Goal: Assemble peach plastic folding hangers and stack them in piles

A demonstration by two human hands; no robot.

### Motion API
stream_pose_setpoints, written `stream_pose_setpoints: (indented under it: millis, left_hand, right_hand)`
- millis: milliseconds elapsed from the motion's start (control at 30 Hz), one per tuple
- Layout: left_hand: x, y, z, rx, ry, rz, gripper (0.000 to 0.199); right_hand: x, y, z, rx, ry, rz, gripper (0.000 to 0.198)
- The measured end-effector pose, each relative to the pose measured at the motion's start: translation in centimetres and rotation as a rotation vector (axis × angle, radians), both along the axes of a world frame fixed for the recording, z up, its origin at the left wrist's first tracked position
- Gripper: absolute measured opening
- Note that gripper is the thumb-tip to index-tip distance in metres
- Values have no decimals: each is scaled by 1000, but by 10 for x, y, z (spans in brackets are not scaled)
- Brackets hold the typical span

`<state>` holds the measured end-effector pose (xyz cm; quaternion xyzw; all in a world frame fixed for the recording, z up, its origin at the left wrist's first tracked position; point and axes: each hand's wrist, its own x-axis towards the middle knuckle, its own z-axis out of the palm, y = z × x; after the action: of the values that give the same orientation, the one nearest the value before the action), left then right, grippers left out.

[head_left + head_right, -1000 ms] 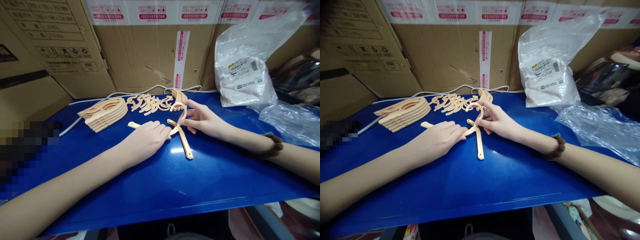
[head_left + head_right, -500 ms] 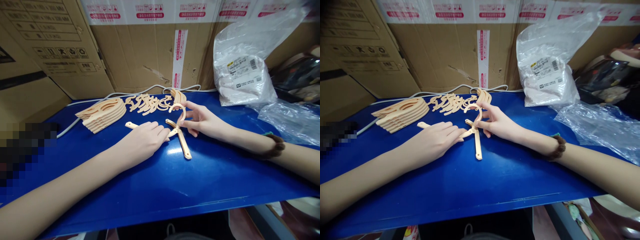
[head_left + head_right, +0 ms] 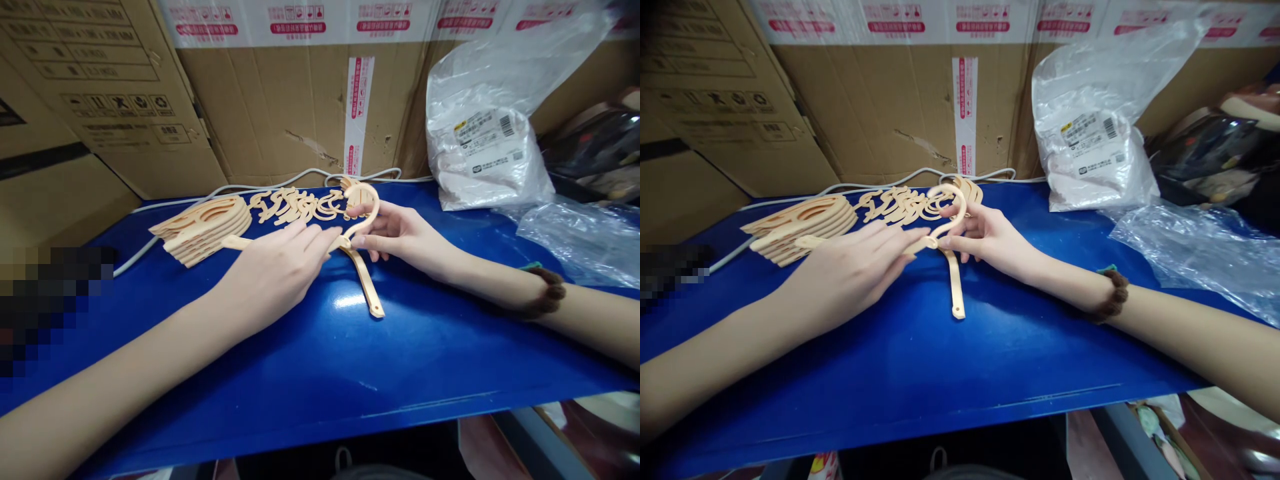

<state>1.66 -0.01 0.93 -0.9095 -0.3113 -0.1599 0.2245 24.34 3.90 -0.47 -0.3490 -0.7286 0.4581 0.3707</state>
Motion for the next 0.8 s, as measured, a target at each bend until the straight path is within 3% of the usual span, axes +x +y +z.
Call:
stream_pose_setpoints:
  millis: [100,200,300,367,467,567,800]
  left_hand:
    - [-2,-3,7,-220,-225,51,33]
    - [-2,-3,8,-628,-484,13,22]
    - [1,0,4,-1050,-750,30,20]
    - [3,1,2,-1212,-867,43,22]
    - [4,4,3,-1317,-956,65,18]
    - [3,5,5,-1346,-1024,104,20]
    - [3,8,1,-1411,-1150,168,22]
  right_hand:
    - [2,2,-4,270,-255,-101,42]
    - [5,1,-4,540,-565,-147,41]
    - [6,0,-2,620,-670,-117,32]
    - [7,0,-1,644,-707,-95,32]
    - [7,1,-2,705,-756,-82,32]
    - [7,2,-3,758,-767,-70,24]
    - [2,1,-6,794,-783,-42,27]
